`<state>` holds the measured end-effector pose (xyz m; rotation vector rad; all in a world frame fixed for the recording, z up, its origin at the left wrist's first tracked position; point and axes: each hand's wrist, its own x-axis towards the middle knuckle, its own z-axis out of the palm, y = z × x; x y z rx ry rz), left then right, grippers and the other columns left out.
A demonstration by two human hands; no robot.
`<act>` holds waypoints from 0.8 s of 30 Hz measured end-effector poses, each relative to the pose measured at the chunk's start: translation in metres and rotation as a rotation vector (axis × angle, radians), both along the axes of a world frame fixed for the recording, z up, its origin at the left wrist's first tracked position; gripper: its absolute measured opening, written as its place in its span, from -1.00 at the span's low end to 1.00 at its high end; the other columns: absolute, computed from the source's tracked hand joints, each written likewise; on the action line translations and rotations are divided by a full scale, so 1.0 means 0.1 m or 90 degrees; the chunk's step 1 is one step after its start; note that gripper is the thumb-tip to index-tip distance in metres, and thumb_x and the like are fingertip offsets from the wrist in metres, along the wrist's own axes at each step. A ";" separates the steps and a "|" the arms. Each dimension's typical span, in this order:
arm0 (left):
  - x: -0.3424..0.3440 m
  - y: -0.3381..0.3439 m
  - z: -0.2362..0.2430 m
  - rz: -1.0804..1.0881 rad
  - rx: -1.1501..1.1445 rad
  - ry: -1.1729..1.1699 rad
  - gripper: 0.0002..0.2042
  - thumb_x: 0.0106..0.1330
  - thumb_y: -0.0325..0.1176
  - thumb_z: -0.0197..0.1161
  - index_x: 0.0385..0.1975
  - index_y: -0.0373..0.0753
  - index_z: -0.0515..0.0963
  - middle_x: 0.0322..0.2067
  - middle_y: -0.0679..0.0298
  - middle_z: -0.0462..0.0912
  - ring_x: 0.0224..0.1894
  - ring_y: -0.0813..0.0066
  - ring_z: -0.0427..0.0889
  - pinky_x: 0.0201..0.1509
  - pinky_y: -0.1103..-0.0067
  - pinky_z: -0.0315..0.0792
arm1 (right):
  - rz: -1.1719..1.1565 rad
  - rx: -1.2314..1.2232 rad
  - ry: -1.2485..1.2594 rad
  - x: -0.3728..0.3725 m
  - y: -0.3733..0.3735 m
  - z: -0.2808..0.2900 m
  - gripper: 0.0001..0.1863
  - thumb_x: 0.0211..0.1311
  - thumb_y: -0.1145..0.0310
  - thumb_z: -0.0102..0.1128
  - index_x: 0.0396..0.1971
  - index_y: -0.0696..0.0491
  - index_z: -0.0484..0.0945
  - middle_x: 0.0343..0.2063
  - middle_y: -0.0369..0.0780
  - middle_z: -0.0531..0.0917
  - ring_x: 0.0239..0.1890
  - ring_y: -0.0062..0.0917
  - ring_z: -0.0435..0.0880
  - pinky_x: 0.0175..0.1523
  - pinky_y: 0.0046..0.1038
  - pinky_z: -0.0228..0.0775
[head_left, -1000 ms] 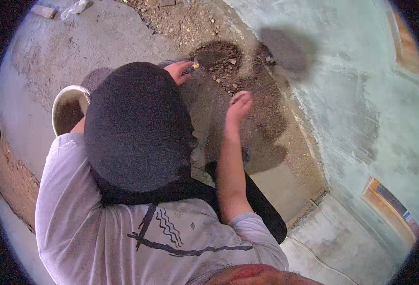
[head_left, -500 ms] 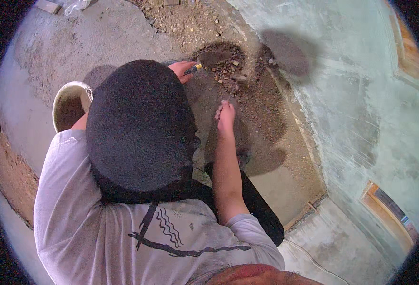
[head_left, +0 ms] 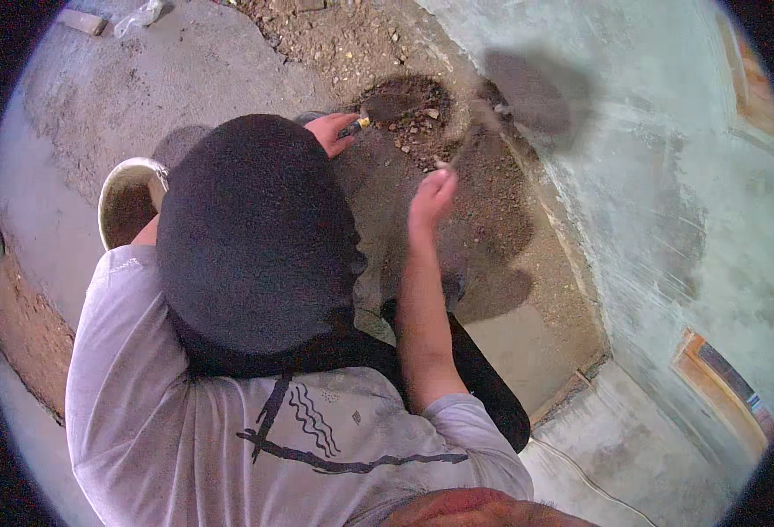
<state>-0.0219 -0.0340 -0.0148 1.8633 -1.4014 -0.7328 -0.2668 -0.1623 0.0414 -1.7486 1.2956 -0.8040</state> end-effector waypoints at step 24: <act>0.01 -0.01 0.03 -0.010 -0.012 0.028 -0.48 0.35 -0.29 0.16 0.28 -0.31 0.30 0.10 -0.13 0.50 0.15 -0.11 0.49 0.24 0.26 0.38 | -0.007 0.078 -0.368 0.29 -0.71 0.81 -0.66 0.55 0.11 -0.13 -0.12 0.10 0.42 -0.61 -0.36 0.39 -0.67 -0.71 0.27 -0.60 -0.62 0.11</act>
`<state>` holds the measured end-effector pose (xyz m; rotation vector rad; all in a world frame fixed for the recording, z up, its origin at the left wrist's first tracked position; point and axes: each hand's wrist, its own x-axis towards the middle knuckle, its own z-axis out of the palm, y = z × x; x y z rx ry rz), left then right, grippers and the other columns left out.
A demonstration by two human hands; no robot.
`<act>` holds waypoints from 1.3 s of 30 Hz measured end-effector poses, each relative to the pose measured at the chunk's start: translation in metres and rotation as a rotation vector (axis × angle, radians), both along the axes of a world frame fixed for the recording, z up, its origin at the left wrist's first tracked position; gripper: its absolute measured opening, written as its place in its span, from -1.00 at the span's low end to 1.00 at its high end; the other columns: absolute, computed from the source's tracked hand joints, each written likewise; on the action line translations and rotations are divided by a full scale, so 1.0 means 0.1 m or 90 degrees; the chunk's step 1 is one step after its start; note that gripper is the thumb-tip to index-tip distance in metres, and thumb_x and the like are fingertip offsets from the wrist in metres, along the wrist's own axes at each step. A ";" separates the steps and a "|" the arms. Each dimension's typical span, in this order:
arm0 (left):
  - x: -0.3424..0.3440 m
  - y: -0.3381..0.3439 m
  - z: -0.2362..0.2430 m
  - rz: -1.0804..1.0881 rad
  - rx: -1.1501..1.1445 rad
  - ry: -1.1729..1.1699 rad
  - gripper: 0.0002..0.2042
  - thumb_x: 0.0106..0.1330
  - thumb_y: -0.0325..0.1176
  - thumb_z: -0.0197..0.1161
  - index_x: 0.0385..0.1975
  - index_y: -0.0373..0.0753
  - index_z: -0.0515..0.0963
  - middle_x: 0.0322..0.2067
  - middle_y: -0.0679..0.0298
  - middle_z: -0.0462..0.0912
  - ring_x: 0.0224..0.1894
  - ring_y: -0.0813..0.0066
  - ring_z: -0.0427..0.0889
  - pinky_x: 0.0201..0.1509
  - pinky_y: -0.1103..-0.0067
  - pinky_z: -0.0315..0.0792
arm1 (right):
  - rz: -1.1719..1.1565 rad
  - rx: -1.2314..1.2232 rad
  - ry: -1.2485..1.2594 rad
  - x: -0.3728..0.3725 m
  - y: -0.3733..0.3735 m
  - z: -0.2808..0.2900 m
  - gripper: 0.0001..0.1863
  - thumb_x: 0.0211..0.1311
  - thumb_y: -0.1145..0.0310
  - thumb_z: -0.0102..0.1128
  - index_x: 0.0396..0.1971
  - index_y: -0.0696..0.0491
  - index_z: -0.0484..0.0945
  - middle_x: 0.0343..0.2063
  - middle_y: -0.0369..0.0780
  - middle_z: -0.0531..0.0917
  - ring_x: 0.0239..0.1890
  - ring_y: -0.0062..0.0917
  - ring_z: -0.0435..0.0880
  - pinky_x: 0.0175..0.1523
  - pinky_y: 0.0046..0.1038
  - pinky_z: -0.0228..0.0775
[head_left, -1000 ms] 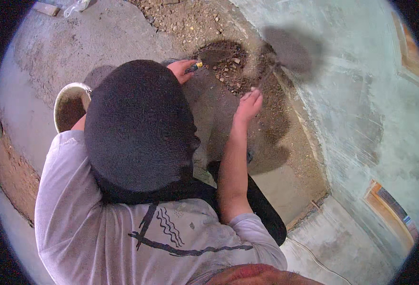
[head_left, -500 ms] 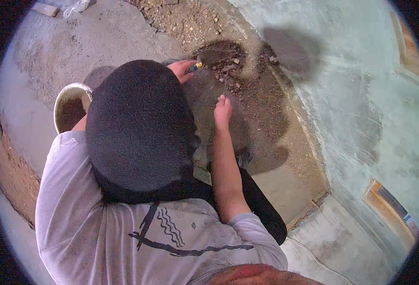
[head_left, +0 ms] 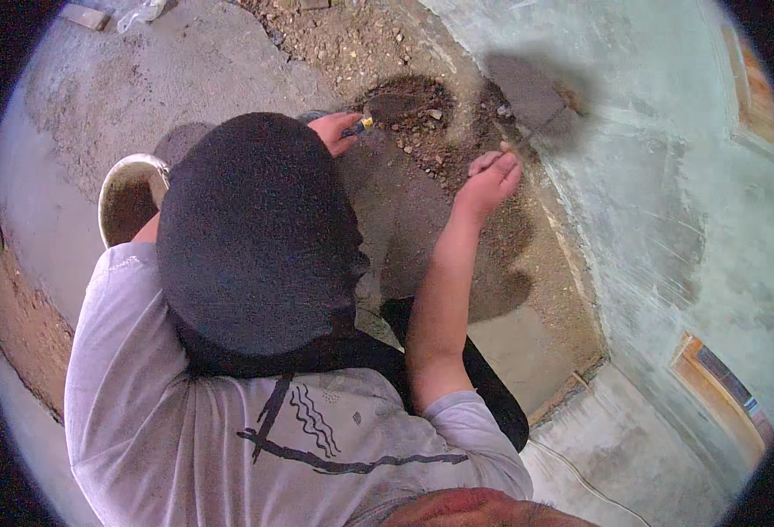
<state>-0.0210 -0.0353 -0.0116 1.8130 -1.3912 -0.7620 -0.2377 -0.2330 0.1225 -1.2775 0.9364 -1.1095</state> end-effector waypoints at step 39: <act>0.01 0.03 0.12 -0.004 0.048 -0.008 -0.46 0.34 -0.28 0.17 0.28 -0.34 0.29 0.19 -0.13 0.45 0.23 -0.10 0.43 0.31 0.26 0.33 | 0.132 0.260 0.559 -0.51 0.34 -2.17 -0.63 0.49 0.04 -0.13 -0.27 0.05 0.46 -0.66 -0.32 0.43 -0.64 -0.59 0.42 -0.57 -0.50 0.18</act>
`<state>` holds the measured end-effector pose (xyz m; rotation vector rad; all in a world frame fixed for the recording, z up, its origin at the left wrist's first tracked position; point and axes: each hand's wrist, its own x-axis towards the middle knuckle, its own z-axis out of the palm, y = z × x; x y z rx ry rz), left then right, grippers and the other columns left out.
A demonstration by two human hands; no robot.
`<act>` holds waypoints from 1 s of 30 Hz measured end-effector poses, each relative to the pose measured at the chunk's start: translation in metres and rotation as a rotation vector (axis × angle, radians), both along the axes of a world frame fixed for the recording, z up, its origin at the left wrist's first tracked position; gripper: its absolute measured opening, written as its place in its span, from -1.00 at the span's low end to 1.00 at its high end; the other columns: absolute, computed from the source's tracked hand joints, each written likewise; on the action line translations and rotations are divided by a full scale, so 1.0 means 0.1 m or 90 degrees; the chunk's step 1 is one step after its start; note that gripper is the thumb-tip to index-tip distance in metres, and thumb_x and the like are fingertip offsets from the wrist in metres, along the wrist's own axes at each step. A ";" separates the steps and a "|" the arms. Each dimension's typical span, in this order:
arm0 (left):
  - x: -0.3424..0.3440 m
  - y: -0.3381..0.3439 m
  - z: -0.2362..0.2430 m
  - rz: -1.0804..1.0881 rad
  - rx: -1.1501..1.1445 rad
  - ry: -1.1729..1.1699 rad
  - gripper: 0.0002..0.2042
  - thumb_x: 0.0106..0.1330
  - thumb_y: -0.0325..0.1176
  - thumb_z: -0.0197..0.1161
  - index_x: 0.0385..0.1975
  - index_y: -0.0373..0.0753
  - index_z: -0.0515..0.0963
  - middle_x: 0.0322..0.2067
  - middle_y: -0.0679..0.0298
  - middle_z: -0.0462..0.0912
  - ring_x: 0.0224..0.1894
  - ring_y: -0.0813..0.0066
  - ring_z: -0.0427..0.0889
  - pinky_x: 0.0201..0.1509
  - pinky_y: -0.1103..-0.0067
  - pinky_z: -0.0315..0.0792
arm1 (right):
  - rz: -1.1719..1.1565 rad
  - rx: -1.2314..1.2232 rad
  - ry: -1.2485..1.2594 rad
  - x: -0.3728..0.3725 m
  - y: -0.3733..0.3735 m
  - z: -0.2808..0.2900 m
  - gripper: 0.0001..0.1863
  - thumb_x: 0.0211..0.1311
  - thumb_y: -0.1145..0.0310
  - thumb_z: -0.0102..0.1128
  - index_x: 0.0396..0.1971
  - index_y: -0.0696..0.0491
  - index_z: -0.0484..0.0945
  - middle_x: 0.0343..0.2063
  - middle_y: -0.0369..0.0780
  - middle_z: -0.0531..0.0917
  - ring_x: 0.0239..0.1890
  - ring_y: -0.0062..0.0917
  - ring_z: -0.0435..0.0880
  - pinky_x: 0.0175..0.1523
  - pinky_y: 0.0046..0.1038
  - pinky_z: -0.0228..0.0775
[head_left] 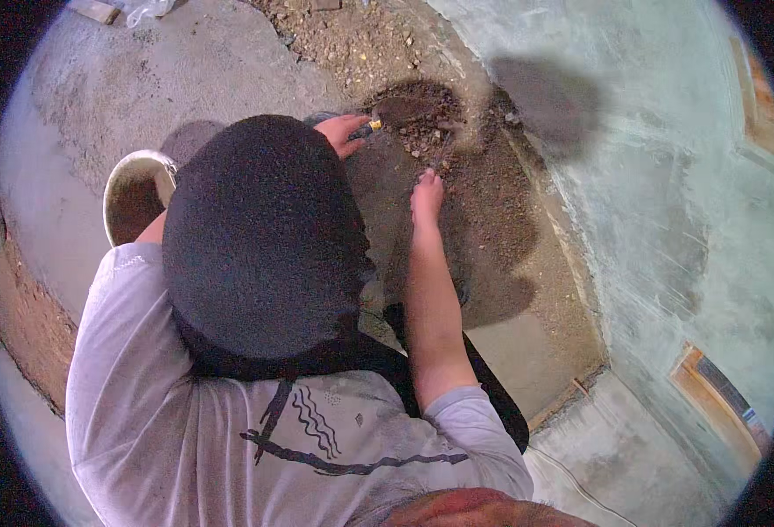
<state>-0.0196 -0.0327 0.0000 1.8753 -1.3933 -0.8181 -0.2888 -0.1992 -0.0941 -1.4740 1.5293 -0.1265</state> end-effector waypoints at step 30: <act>-0.02 -0.01 -0.04 0.019 -0.022 0.004 -0.48 0.33 -0.28 0.18 0.28 -0.28 0.31 0.09 -0.13 0.51 0.16 -0.12 0.48 0.25 0.22 0.35 | 0.072 -0.083 0.030 0.12 -0.13 0.26 -0.57 0.48 0.06 -0.06 -0.26 0.17 0.54 -0.52 -0.18 0.59 -0.44 -0.40 0.58 -0.30 -0.32 0.39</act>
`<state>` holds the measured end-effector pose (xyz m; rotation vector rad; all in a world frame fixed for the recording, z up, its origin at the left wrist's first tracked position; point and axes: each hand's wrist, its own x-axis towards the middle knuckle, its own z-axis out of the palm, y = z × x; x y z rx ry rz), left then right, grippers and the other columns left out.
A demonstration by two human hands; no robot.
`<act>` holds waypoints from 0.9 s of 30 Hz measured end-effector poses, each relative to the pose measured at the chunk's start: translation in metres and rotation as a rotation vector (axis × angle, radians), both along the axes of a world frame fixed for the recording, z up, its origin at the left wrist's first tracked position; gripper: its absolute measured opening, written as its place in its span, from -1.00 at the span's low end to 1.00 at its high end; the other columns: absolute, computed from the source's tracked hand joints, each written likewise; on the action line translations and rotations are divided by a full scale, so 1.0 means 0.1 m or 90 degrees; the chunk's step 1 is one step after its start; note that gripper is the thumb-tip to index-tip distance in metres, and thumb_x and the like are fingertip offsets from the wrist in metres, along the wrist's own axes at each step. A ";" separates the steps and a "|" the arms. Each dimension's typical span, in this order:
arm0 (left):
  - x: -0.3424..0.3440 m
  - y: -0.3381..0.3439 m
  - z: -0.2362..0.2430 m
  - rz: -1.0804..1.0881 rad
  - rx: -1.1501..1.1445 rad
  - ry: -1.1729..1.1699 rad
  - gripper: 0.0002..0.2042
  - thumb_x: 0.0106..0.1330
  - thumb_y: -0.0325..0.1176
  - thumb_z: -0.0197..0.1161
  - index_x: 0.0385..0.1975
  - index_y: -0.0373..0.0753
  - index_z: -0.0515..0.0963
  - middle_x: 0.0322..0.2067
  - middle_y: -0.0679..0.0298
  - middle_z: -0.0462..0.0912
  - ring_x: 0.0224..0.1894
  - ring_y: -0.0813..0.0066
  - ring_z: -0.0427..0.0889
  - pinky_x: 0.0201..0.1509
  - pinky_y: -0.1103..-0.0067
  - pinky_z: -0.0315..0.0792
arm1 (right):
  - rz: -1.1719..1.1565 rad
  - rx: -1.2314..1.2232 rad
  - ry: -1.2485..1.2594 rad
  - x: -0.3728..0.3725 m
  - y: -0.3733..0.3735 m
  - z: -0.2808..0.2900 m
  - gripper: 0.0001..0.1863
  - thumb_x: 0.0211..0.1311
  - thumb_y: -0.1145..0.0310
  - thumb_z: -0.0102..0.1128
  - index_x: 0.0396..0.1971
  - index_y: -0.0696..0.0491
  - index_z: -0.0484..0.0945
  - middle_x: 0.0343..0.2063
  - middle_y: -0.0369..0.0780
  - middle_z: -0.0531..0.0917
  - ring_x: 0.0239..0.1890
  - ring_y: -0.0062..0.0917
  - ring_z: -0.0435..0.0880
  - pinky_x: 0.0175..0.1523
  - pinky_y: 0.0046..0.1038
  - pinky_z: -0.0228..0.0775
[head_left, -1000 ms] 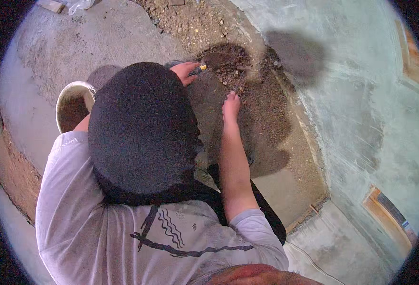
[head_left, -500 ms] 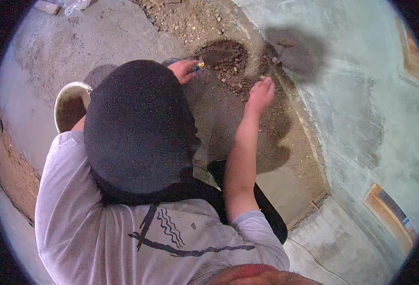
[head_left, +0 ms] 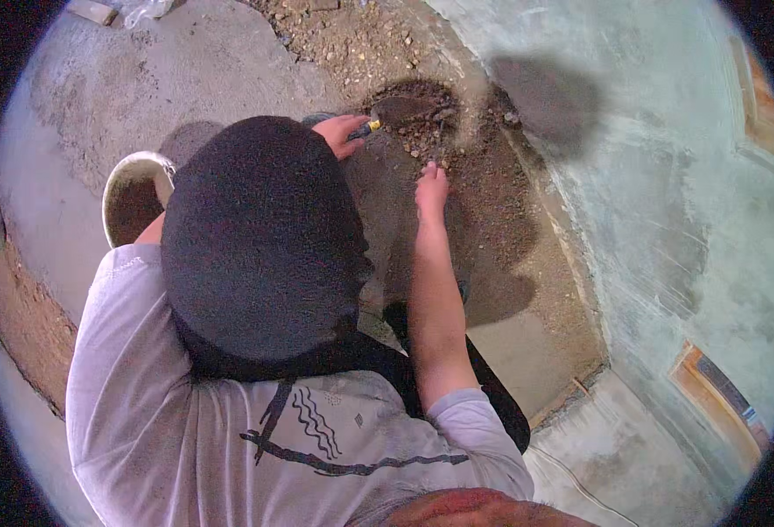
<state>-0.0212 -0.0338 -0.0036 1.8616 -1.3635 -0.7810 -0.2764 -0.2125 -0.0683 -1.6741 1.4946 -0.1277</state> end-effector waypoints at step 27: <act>0.01 -0.02 0.00 -0.008 0.010 0.019 -0.47 0.33 -0.25 0.19 0.27 -0.32 0.32 0.16 -0.12 0.47 0.22 -0.10 0.44 0.31 0.25 0.32 | -0.079 -0.056 -0.038 -0.40 0.30 0.45 -0.59 0.47 0.10 -0.02 -0.30 0.15 0.61 -0.64 -0.29 0.47 -0.58 -0.60 0.44 -0.45 -0.46 0.25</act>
